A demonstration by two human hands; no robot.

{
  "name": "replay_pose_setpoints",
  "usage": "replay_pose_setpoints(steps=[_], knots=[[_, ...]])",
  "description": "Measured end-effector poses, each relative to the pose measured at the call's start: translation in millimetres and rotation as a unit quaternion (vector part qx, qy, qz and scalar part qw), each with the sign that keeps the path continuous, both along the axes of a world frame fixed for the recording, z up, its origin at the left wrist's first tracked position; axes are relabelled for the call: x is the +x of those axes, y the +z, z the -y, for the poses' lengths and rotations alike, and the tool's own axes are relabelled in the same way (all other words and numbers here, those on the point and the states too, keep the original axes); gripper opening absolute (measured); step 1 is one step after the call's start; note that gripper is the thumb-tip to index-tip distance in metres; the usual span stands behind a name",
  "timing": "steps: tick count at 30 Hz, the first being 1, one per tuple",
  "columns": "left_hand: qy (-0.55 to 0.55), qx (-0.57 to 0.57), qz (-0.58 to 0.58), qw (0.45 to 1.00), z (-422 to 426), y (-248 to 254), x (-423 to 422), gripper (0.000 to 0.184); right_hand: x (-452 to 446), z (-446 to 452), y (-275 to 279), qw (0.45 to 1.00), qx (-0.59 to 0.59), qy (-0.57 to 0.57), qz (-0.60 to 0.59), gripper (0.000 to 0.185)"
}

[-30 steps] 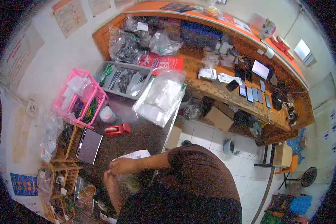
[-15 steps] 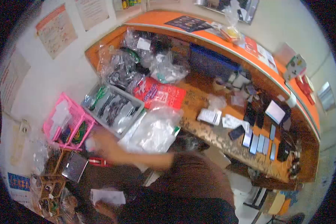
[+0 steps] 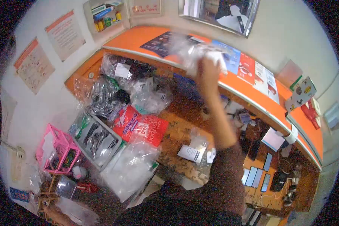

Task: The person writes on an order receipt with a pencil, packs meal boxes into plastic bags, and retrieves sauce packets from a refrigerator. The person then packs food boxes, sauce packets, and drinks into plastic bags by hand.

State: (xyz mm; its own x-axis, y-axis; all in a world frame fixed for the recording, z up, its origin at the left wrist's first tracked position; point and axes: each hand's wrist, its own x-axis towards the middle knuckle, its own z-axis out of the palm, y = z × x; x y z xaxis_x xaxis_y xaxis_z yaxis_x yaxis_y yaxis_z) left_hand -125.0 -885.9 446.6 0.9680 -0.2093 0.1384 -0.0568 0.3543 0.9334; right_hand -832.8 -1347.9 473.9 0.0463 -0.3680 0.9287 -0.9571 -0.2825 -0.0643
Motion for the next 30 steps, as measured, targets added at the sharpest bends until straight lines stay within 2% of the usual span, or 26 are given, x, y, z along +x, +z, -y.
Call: replay_pose_setpoints(steps=[1, 2, 3, 5, 7, 8, 9, 10, 11, 12, 13, 14, 15, 16, 17, 19, 20, 21, 22, 23, 24, 26, 27, 29, 30], knots=[[-0.026, -0.021, -0.014, 0.999, 24, 24, -13, 0.065, 22, -34, -21, 0.996, 0.085, -0.002, 0.002, 0.023], [-0.016, 0.046, 0.028, 0.998, 51, 54, -38, 0.064, 40, -60, -43, 0.997, 0.055, 0.046, 0.003, 0.023], [-0.003, 0.112, 0.070, 0.991, 78, 83, -63, 0.063, 55, -81, -67, 0.991, 0.097, 0.080, 0.038, 0.023], [-0.122, 0.094, 0.120, 0.981, 120, 109, -52, 0.053, 80, -102, -133, 0.979, 0.141, 0.083, 0.120, 0.025], [-0.223, 0.029, 0.141, 0.964, 181, 138, -79, 0.045, 76, -68, -216, 0.973, 0.159, 0.066, 0.151, 0.026], [-0.214, 0.003, 0.122, 0.969, 218, 152, -109, 0.041, 74, -58, -260, 0.931, 0.277, 0.065, 0.230, 0.026], [-0.206, -0.009, 0.106, 0.973, 252, 161, -143, 0.038, 79, -72, -302, 0.860, 0.401, 0.060, 0.309, 0.027], [-0.281, -0.067, 0.073, 0.954, 281, 160, -156, 0.031, 83, -85, -330, 0.849, 0.416, 0.059, 0.320, 0.027], [-0.353, -0.117, 0.032, 0.928, 310, 158, -170, 0.025, 74, -77, -342, 0.873, 0.412, 0.032, 0.261, 0.019], [-0.375, -0.128, 0.002, 0.918, 341, 157, -191, 0.021, 67, -71, -350, 0.892, 0.405, 0.005, 0.200, 0.012], [-0.467, -0.169, -0.010, 0.868, 371, 153, -202, 0.018, 65, -79, -358, 0.904, 0.401, 0.018, 0.148, 0.020], [-0.506, -0.193, 0.001, 0.841, 401, 154, -229, 0.015, 68, -83, -356, 0.904, 0.399, 0.018, 0.151, 0.020], [-0.454, -0.168, -0.008, 0.875, 414, 173, -296, 0.013, 72, -91, -349, 0.910, 0.380, 0.037, 0.164, 0.024], [-0.520, -0.195, 0.005, 0.832, 453, 173, -301, 0.013, 73, -96, -335, 0.915, 0.359, 0.055, 0.174, 0.029], [-0.550, -0.189, 0.012, 0.814, 483, 181, -326, 0.012, 71, -109, -295, 0.856, 0.493, 0.032, 0.153, 0.042], [-0.537, -0.203, -0.001, 0.819, 524, 199, -402, 0.010, 63, -107, -271, 0.778, 0.474, 0.208, 0.356, 0.051], [-0.598, -0.252, 0.008, 0.761, 561, 196, -419, 0.008, 60, -109, -232, 0.774, 0.397, 0.281, 0.405, 0.061], [-0.601, -0.256, 0.015, 0.757, 577, 199, -453, 0.005, 55, -116, -175, 0.759, 0.318, 0.351, 0.447, 0.071], [-0.632, -0.276, -0.024, 0.724, 601, 202, -477, 0.013, 49, -124, -113, 0.821, 0.251, 0.340, 0.384, 0.078], [-0.635, -0.295, -0.047, 0.713, 609, 206, -510, 0.006, 42, -130, -58, 0.872, 0.184, 0.323, 0.319, 0.086], [-0.638, -0.315, -0.069, 0.699, 620, 213, -538, 0.010, 33, -126, -24, 0.910, 0.152, 0.296, 0.247, 0.096], [-0.735, -0.383, 0.003, 0.559, 676, 207, -570, 0.007, 15, -98, -2, 0.918, 0.146, 0.287, 0.230, 0.098], [-0.696, -0.353, -0.026, 0.625, 665, 209, -599, 0.029, 3, -81, -3, 0.945, 0.157, 0.218, 0.187, 0.097], [-0.646, -0.311, -0.062, 0.694, 663, 196, -643, 0.052, -25, -47, -11, 0.959, 0.121, 0.173, 0.187, 0.090], [-0.669, -0.285, -0.039, 0.685, 675, 184, -653, 0.049, -41, -36, -16, 0.970, 0.121, 0.135, 0.165, 0.086]])
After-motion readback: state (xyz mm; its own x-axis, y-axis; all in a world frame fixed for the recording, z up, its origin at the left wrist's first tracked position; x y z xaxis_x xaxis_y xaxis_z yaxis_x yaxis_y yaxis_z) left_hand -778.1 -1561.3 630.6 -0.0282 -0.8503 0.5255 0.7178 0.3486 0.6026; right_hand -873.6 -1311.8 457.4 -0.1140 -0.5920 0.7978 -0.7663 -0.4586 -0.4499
